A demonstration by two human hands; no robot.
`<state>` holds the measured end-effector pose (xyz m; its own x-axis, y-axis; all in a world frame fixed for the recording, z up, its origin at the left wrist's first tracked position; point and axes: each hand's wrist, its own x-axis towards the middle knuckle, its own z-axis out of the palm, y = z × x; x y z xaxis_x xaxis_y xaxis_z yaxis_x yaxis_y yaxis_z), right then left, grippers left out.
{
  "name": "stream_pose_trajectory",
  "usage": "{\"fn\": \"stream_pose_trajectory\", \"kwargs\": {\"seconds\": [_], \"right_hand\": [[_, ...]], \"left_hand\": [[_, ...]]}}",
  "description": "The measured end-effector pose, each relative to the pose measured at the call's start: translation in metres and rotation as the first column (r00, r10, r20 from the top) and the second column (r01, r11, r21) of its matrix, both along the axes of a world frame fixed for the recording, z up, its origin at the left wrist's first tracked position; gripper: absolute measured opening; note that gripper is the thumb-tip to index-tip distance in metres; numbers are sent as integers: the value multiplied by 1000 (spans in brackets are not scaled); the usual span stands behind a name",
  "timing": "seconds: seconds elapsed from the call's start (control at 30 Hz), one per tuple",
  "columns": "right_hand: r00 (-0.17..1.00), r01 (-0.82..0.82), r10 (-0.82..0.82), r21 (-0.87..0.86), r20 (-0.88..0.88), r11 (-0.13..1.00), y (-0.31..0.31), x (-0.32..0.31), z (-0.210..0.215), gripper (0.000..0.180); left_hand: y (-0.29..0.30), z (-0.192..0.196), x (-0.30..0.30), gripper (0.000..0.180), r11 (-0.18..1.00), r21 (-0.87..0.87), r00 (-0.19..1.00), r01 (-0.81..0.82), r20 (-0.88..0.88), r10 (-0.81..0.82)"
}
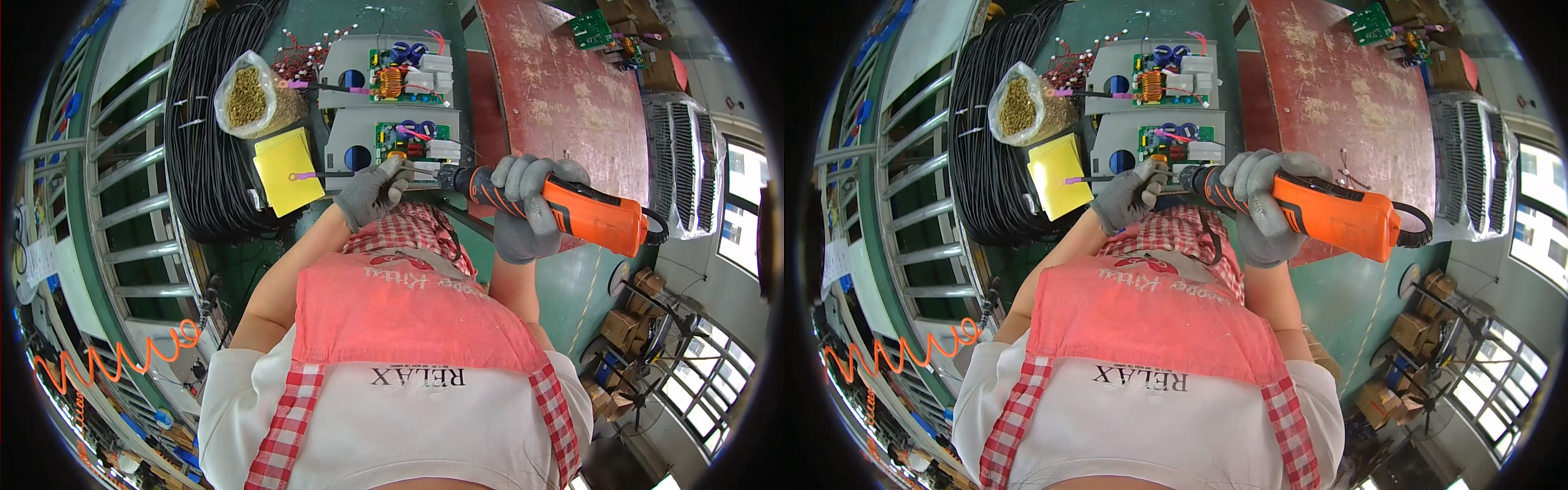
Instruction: The person uses a power drill to fasten screws into a metal electronic enclosure containing a circuit board. They then move the unit to a rack, connect a cable, and use a pneumatic screwdriver to secure the enclosure's cover plate. Finally, they handle a bundle of black cables.
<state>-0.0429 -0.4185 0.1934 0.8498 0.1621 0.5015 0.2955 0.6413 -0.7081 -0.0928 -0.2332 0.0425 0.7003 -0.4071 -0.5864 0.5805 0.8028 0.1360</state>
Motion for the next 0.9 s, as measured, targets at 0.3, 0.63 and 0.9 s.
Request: {"fn": "stream_pose_trajectory", "kwargs": {"seconds": [0.3, 0.63, 0.9], "right_hand": [[1000, 16, -16, -6, 20, 1000, -12, 26, 1, 51], [999, 24, -24, 9, -46, 1000, -16, 48, -8, 50], [914, 338, -395, -369, -90, 866, -30, 81, -77, 44]], "left_hand": [[-11, 2, 26, 30, 993, -119, 996, -16, -84, 6], [-23, 6, 42, 38, 977, 129, 986, 168, -17, -167], [-6, 36, 40, 25, 828, 550, 964, 108, 146, -222]]}}
